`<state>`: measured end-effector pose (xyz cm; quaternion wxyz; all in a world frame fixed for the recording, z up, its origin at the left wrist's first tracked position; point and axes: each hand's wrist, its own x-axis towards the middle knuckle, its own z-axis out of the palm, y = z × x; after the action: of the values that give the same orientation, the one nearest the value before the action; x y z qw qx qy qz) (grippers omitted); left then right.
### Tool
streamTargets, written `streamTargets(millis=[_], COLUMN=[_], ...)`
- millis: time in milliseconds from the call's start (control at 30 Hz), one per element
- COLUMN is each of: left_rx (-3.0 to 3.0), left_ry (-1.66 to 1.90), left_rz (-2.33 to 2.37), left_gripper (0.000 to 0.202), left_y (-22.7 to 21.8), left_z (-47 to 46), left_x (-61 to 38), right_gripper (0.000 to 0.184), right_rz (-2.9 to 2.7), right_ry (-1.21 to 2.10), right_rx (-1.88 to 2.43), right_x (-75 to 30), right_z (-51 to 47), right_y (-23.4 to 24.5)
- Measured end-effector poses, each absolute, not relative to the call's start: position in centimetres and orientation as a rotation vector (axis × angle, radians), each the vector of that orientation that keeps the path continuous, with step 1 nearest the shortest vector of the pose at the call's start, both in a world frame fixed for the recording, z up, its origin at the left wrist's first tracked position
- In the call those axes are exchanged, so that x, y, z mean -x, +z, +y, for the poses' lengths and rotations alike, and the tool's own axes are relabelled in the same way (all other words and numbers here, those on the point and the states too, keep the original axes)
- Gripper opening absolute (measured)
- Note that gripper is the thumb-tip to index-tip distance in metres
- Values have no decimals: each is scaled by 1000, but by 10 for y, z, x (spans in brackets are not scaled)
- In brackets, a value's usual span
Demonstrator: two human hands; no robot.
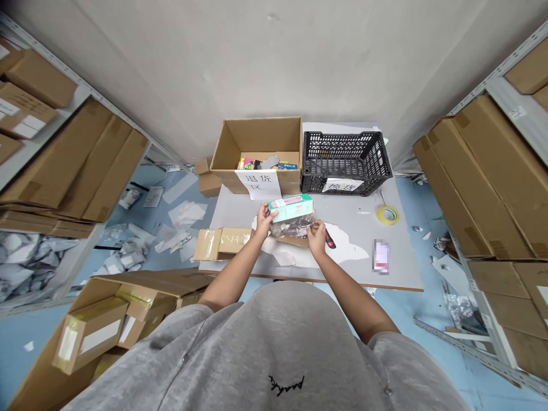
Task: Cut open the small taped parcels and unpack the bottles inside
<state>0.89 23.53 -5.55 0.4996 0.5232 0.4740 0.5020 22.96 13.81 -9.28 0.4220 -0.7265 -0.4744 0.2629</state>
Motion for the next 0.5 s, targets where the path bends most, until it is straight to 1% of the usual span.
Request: streamTargets(millis=[67, 133, 333, 500], left_rx=[-1253, -1240, -1209, -1113], left_ry=[1216, 1222, 1303, 1453], left_rz=[1115, 1106, 1145, 1167], left_gripper=[62, 64, 61, 59], left_y=[-57, -58, -49, -39], left_z=[235, 236, 238, 248], left_x=[-10, -10, -6, 9], right_gripper=[65, 65, 41, 34], right_rz=[-1161, -1150, -1084, -1155], right_ry=[662, 669, 712, 665], right_rx=[1777, 1756, 1808, 2054], right_x=[-227, -227, -243, -254], right_z=[146, 157, 169, 156], right_y=[-90, -85, -81, -90])
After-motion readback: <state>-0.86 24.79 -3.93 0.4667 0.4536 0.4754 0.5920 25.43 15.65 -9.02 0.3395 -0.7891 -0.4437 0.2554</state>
